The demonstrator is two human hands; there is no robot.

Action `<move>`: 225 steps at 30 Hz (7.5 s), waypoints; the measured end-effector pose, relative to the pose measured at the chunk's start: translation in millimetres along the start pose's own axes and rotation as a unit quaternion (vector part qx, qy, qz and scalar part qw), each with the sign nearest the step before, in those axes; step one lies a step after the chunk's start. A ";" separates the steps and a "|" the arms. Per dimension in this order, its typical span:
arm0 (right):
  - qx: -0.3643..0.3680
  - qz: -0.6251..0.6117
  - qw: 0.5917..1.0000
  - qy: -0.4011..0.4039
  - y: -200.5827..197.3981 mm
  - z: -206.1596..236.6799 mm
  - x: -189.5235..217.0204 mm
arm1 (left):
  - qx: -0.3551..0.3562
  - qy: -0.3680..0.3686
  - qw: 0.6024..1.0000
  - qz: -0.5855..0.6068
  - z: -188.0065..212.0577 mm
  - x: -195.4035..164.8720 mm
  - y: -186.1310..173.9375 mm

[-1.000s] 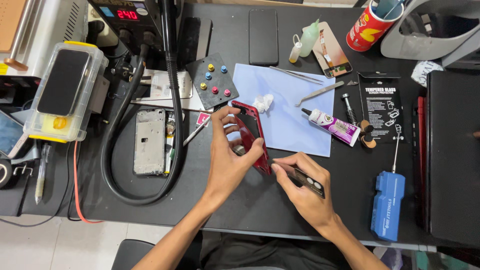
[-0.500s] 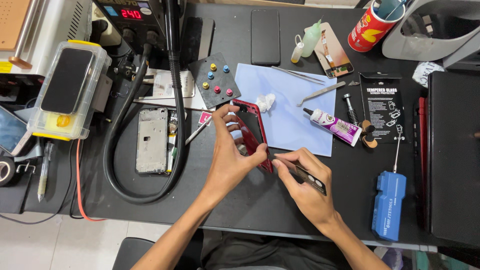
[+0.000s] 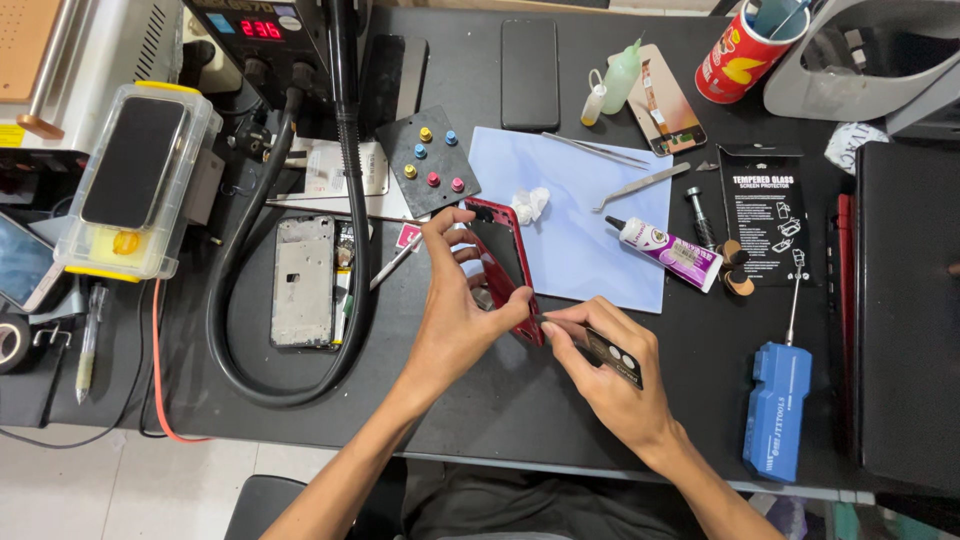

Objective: The person uses a heat gun to apply heat to the back of a red smartphone while holding a metal pry tool against the device. They then use the pry tool to separate the back cover from the phone's frame.

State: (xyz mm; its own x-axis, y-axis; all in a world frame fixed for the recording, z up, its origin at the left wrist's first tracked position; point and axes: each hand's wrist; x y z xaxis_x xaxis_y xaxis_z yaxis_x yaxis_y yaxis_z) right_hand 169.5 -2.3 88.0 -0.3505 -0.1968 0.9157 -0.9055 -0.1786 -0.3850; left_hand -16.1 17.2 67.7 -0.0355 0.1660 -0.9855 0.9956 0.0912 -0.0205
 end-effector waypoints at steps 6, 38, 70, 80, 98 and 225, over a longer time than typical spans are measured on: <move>-0.009 0.079 0.997 -0.025 -1.3 2.1 2.2 | -0.011 -0.014 1.000 -0.005 3.7 -0.9 4.9; -0.005 -0.046 0.998 0.046 -0.3 4.9 -15.4 | -0.016 -0.002 0.999 -0.036 -0.8 4.2 0.0; 0.021 -0.070 0.993 0.088 0.7 -1.6 -13.3 | 0.018 -0.059 0.998 0.034 -5.7 0.8 -8.9; 0.037 -0.032 0.996 0.071 -3.5 -0.7 -5.5 | -0.016 -0.036 0.999 0.016 -1.7 1.5 -1.3; 0.060 0.052 0.987 0.139 -25.1 -4.1 -13.2 | -0.001 -0.040 0.999 -0.016 0.3 -0.9 -3.7; -0.059 -0.191 0.974 0.103 -31.0 28.5 -9.3 | 0.212 -0.173 0.845 0.460 21.2 69.6 -24.8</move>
State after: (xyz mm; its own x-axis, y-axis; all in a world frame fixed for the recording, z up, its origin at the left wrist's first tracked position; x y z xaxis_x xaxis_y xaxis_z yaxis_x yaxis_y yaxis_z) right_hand 207.6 -22.4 88.1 -0.0119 0.0621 0.9980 -0.9963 -0.0863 -0.0066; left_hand -41.4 5.7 -4.0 0.7246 -0.3288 -0.6057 0.5318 -0.2922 0.7949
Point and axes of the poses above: each hand's wrist, its own z-axis away from the middle knuckle, its own y-axis out of the palm, x = y × z, and after that the axes turned 2 degrees about y, right-handed
